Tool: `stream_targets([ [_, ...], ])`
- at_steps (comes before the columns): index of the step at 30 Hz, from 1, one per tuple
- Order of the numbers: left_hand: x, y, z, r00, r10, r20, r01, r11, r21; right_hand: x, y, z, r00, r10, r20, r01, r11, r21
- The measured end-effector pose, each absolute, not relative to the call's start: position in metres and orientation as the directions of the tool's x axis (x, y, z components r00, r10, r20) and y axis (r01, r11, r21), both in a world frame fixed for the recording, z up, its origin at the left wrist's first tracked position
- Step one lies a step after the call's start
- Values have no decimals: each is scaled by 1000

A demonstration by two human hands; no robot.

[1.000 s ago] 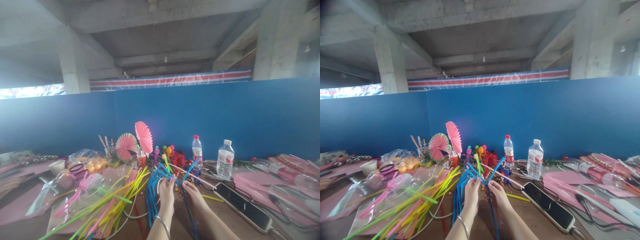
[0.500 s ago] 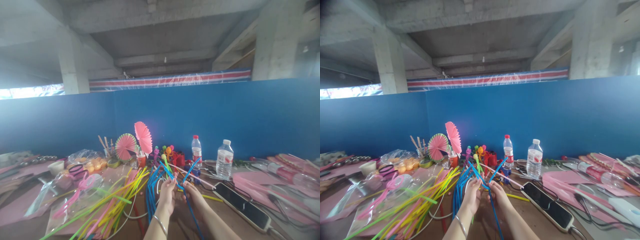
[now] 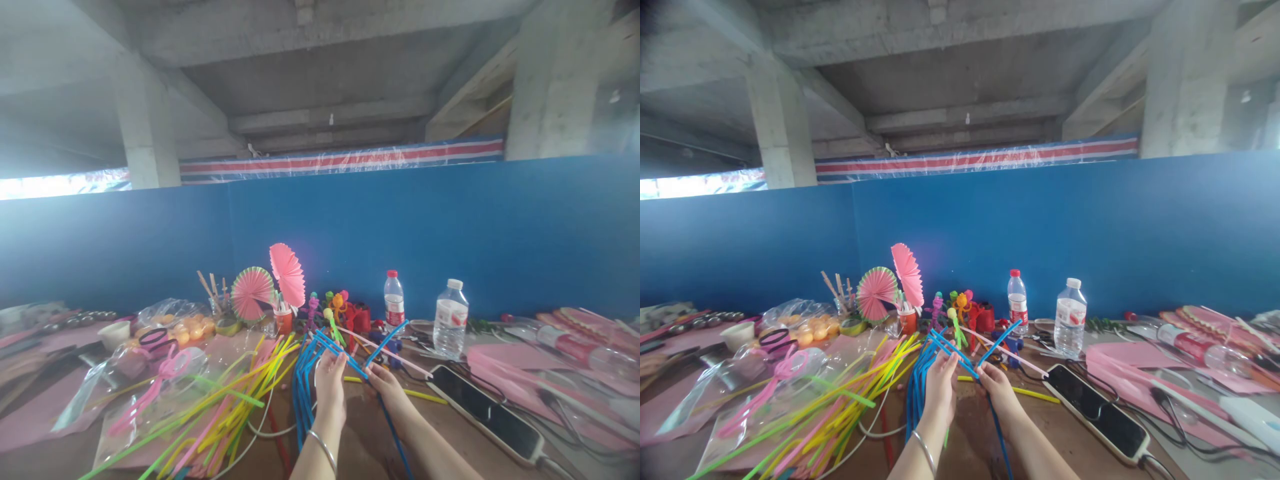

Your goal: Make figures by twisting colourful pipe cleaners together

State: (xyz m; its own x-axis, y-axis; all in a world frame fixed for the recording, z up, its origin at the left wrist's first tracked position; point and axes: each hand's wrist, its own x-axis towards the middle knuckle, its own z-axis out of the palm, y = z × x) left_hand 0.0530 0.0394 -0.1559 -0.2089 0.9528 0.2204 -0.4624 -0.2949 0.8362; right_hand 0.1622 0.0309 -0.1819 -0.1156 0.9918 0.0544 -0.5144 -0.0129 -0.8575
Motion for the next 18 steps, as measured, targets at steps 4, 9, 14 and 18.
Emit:
stream_targets([
  [4, 51, 42, -158, -260, 937, 235, -373, -322, 870, 163, 30, -182, -113, 992, 50, -487, -12, -873],
  [9, 44, 45, -162, -292, 917, 271, -241, -345, 907, 165, 31, -182, -74, 995, 66, -447, 26, -894],
  [14, 42, 45, -162, -308, 906, 291, -194, -359, 913, 165, 34, -184, -100, 988, 119, -376, 73, -924],
  [18, 46, 46, -163, -368, 896, 249, -242, -351, 905, 163, 32, -185, -83, 988, 129, -374, 89, -923],
])
